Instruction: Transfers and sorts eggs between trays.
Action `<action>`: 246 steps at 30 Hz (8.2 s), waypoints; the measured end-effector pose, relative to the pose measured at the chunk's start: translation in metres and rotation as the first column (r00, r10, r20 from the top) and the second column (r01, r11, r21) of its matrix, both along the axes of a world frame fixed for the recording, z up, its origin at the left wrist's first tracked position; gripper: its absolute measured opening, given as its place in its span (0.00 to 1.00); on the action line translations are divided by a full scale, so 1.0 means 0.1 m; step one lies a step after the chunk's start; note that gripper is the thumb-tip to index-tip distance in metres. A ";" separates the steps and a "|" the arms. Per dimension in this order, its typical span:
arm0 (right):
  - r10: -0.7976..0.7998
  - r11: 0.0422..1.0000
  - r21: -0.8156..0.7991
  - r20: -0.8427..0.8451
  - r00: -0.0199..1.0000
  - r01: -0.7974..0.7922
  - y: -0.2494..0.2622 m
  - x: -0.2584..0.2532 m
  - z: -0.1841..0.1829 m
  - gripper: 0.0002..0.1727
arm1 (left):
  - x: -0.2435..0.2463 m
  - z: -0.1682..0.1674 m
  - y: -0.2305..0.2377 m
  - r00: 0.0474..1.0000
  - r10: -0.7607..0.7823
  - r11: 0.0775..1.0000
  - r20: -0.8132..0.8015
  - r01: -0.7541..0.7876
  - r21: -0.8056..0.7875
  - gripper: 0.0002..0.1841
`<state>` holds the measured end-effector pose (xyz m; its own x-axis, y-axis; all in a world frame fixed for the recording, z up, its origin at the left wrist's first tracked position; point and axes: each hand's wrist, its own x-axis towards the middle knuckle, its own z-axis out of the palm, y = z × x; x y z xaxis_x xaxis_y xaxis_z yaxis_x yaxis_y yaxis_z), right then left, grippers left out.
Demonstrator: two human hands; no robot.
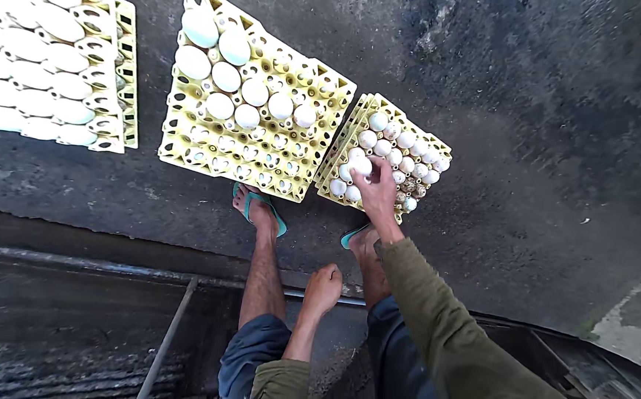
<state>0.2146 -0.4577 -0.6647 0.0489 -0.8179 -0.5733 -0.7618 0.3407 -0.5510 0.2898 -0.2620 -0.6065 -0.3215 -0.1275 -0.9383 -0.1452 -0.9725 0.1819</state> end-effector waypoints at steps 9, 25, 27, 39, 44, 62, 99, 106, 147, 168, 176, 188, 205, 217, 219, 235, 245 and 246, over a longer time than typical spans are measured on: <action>-0.629 0.761 0.060 -0.177 0.757 0.646 0.92 -0.71 -0.48 0.26 | 0.02 0.01 -0.02 1.000 -0.015 1.000 0.003 0.015 -0.002 0.17; 0.571 0.791 -0.184 -0.117 0.812 -0.583 -0.49 1.30 -0.58 0.27 | 0.09 0.00 -0.01 1.000 -0.025 1.000 -0.014 0.025 -0.018 0.19; 0.628 0.740 -0.196 -0.140 0.765 -0.643 -0.60 1.33 -0.66 0.25 | 0.09 0.02 -0.02 0.999 -0.033 0.999 -0.019 0.033 -0.012 0.19; -0.418 0.847 0.244 -0.243 0.875 0.473 0.54 -0.67 0.04 0.28 | 0.01 0.03 -0.05 1.000 0.008 1.000 -0.020 -0.008 -0.012 0.18; -0.594 0.727 0.157 -0.344 0.727 0.669 0.67 -0.84 -0.28 0.28 | 0.05 0.04 -0.08 1.000 -0.016 1.000 -0.021 0.016 0.004 0.18; 0.718 0.677 -0.068 -0.160 0.678 -0.733 -0.73 1.82 -0.47 0.29 | 0.19 0.03 -0.09 0.998 0.004 1.000 -0.066 -0.005 -0.009 0.19; 0.492 0.870 -0.078 0.090 0.866 -0.487 -0.54 1.46 0.00 0.25 | 0.17 -0.02 -0.13 0.998 0.010 1.000 -0.067 -0.010 -0.001 0.20; 0.743 0.669 0.140 -0.159 0.651 -0.730 -0.90 2.41 -0.48 0.29 | 0.27 0.02 -0.13 0.997 0.071 0.997 -0.044 -0.071 0.007 0.19; 0.507 0.862 -0.076 0.155 0.848 -0.502 -0.14 1.62 0.06 0.26 | 0.25 0.01 -0.15 0.997 0.020 1.000 -0.080 -0.021 -0.011 0.20; 0.744 0.663 0.163 -0.242 0.622 -0.730 -0.21 2.99 -0.43 0.34 | 0.53 0.06 -0.17 0.986 0.133 0.991 -0.097 -0.135 -0.012 0.19; 0.695 0.703 -0.027 -0.184 0.695 -0.710 -0.04 2.81 -0.51 0.29 | 0.66 0.15 -0.31 0.991 0.083 0.997 -0.108 -0.083 0.000 0.23; -0.408 0.895 0.113 -0.183 0.894 0.432 1.04 -0.45 0.27 0.33 | 0.17 -0.01 -0.14 0.999 -0.032 0.999 -0.020 0.031 -0.023 0.17; -0.435 0.865 0.408 0.323 0.841 0.291 0.21 -0.09 0.55 0.21 | -0.05 0.00 -0.11 0.990 -0.141 0.990 0.001 0.141 -0.013 0.21; 0.341 0.887 0.227 0.267 0.901 -0.403 -0.56 1.78 0.10 0.29 | 0.19 0.02 -0.11 0.997 -0.012 0.998 -0.070 0.009 -0.054 0.20; 0.412 0.868 0.242 0.138 0.901 -0.434 -0.52 1.77 0.06 0.30 | 0.26 0.05 -0.13 0.997 0.010 0.998 -0.078 -0.015 -0.057 0.20; 0.547 0.837 0.087 -0.103 0.831 -0.540 -0.09 2.04 -0.18 0.26 | 0.53 0.06 -0.17 0.988 0.092 0.995 -0.121 -0.096 -0.034 0.21; 0.790 0.574 -0.233 -0.095 0.606 -0.785 -0.21 2.43 -0.66 0.13 | 0.49 0.06 -0.12 0.991 0.104 0.993 -0.088 -0.108 -0.043 0.20; 0.793 0.566 -0.224 -0.115 0.598 -0.793 -0.22 2.41 -0.64 0.13 | 0.50 0.06 -0.12 0.990 0.100 0.994 -0.095 -0.104 -0.040 0.20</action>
<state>0.4558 -0.4801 -0.7288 0.7428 -0.5534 -0.3770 -0.6639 -0.5353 -0.5223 0.3393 -0.2744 -0.6008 -0.3899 -0.2050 -0.8977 -0.0259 -0.9721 0.2332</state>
